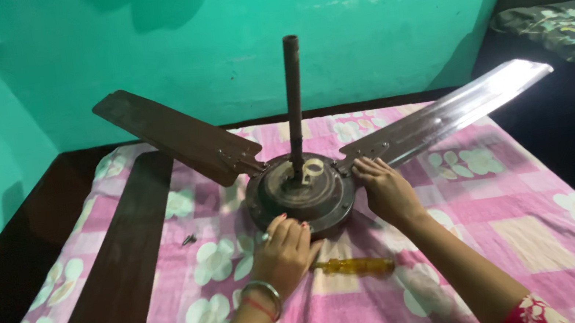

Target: The person attaches ceiling fan blades to the motor housing using a screwdriver. They position each blade, insert screws, and tighten them to secure the blades to the central hub.

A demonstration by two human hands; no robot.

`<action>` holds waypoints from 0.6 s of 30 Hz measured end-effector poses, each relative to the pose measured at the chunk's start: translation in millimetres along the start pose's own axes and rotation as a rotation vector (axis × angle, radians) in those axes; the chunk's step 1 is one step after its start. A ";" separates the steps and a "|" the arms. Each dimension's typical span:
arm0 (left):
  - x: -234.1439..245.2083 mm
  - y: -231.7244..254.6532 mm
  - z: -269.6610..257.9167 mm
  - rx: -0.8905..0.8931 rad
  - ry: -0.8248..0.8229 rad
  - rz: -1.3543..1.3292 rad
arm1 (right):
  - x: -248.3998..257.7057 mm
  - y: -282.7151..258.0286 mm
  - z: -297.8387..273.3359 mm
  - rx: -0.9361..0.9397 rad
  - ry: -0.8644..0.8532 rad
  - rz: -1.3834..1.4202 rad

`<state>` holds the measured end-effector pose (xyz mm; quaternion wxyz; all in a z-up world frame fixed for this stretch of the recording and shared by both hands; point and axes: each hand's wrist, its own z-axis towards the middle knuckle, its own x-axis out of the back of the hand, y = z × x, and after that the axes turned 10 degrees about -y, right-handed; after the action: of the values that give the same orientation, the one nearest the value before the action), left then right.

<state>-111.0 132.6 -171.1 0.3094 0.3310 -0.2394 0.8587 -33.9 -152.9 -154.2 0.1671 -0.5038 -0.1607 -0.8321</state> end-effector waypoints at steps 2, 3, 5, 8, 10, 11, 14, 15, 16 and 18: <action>-1.2 -2.3 -4.2 -0.027 -0.020 0.032 | -0.6 -12.2 -3.5 -0.003 -0.002 0.086; -1.0 -8.0 -5.6 -0.015 -0.044 0.054 | 1.6 -17.5 -2.5 -0.004 0.001 0.124; 1.8 -25.5 -10.2 0.008 -0.090 0.096 | 7.9 -33.1 -15.1 0.028 0.014 0.122; 10.0 -45.3 -24.6 0.117 -0.060 0.031 | 20.6 -50.0 -32.6 0.194 0.057 0.109; 10.5 -49.4 -26.0 0.118 -0.055 0.024 | 29.1 -52.1 -35.4 0.317 0.097 0.086; 10.1 -49.0 -26.2 0.119 -0.053 0.018 | 32.8 -52.5 -38.9 0.367 0.113 0.070; 8.8 -45.6 -25.0 0.152 -0.052 0.001 | 37.8 -49.2 -38.6 0.444 0.154 0.002; 9.1 -44.6 -24.5 0.153 -0.054 -0.005 | 38.2 -47.7 -36.9 0.461 0.169 -0.023; 9.3 -43.1 -23.9 0.154 -0.057 -0.012 | 38.4 -46.8 -36.6 0.469 0.180 -0.027; 12.0 -43.3 -24.0 0.150 -0.060 -0.003 | 36.6 -47.1 -34.8 0.487 0.208 -0.031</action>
<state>-98.4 181.9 -169.6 0.2775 0.3791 -0.1832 0.8636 -97.9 -130.2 -141.6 0.2861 -0.3582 -0.3459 -0.8187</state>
